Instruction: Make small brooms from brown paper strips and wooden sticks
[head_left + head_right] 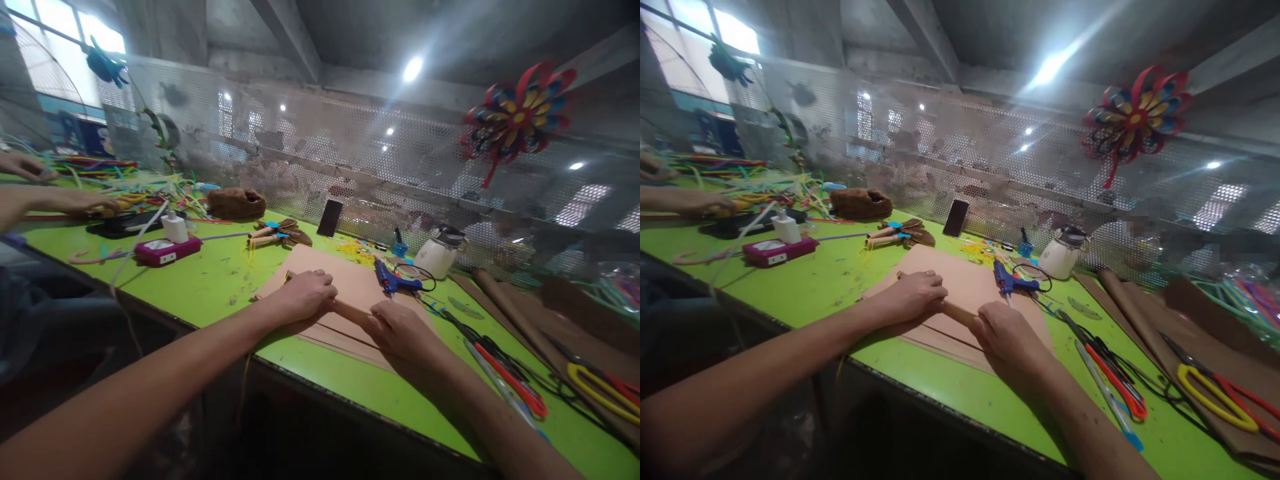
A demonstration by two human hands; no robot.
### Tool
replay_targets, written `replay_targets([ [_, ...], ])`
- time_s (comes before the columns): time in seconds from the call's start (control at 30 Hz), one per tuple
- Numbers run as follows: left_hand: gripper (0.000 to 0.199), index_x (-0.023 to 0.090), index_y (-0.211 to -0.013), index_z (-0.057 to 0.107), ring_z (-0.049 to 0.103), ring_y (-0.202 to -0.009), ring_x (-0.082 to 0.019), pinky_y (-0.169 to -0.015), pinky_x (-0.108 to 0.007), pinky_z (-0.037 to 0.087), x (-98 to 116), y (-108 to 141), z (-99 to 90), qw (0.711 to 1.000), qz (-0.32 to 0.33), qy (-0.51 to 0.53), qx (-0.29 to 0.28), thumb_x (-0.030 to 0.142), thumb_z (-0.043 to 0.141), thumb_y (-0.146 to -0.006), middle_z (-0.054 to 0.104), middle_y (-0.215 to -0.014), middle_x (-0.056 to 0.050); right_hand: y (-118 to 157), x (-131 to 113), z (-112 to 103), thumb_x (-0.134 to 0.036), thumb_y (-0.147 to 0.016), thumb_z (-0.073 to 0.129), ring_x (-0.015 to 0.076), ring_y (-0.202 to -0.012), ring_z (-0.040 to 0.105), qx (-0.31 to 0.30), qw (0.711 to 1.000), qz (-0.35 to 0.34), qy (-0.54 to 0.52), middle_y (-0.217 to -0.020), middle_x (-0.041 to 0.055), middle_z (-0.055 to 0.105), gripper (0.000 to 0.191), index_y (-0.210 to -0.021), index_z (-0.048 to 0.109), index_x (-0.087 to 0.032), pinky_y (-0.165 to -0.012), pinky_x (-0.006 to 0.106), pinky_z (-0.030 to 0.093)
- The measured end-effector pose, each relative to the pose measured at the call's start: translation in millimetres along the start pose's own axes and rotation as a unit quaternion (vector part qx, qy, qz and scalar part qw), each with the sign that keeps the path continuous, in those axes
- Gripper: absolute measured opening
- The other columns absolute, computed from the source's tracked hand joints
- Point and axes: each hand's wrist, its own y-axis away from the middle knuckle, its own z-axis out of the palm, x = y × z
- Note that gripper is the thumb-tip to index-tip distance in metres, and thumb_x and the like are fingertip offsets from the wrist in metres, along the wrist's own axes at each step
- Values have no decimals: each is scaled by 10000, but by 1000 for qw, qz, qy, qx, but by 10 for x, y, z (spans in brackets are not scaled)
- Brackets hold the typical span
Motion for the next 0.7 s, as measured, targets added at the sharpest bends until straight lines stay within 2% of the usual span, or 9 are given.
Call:
replay_targets([
  [0.13, 224, 160, -774, 545, 481, -759, -178, -731, -309, 363, -10, -26, -28, 999, 28, -7, -22, 256, 398, -913, 565, -797, -53, 22, -40, -52, -329, -889, 451, 130, -600, 421, 2, 1000, -22, 4, -678, 15, 533, 253, -681, 479, -187, -547, 264, 235],
  [0.23, 215, 153, -781, 545, 491, -763, -186, -745, -317, 368, 16, -23, -69, 999, 33, 0, -41, 247, 396, -904, 570, -799, -65, 44, -85, -116, -294, -899, 427, 139, -628, 442, 15, 999, -40, 20, -694, 29, 540, 225, -717, 495, -181, -574, 270, 248],
  [0.47, 269, 176, -889, 598, 520, -762, -175, -653, -272, 372, 73, -10, -266, 989, -37, 94, -104, 314, 368, -911, 603, -867, -58, 57, -96, -163, -222, -864, 437, 123, -582, 406, 44, 990, -118, 58, -657, 18, 519, 169, -707, 482, -181, -558, 271, 215],
  [0.57, 276, 202, -944, 623, 538, -797, -175, -657, -263, 362, 65, -21, -328, 985, -38, 115, -126, 335, 384, -904, 628, -897, -49, 45, -70, -112, -251, -864, 442, 117, -545, 392, 47, 990, -115, 73, -623, 10, 510, 183, -701, 484, -181, -536, 279, 193],
  [0.7, 265, 200, -919, 631, 545, -780, -171, -635, -261, 350, 110, -12, -380, 983, -29, 115, -139, 322, 398, -894, 637, -884, -47, 49, -71, -93, -360, -860, 488, 123, -555, 438, 16, 994, -88, 62, -619, 11, 541, 229, -712, 483, -185, -528, 278, 193],
])
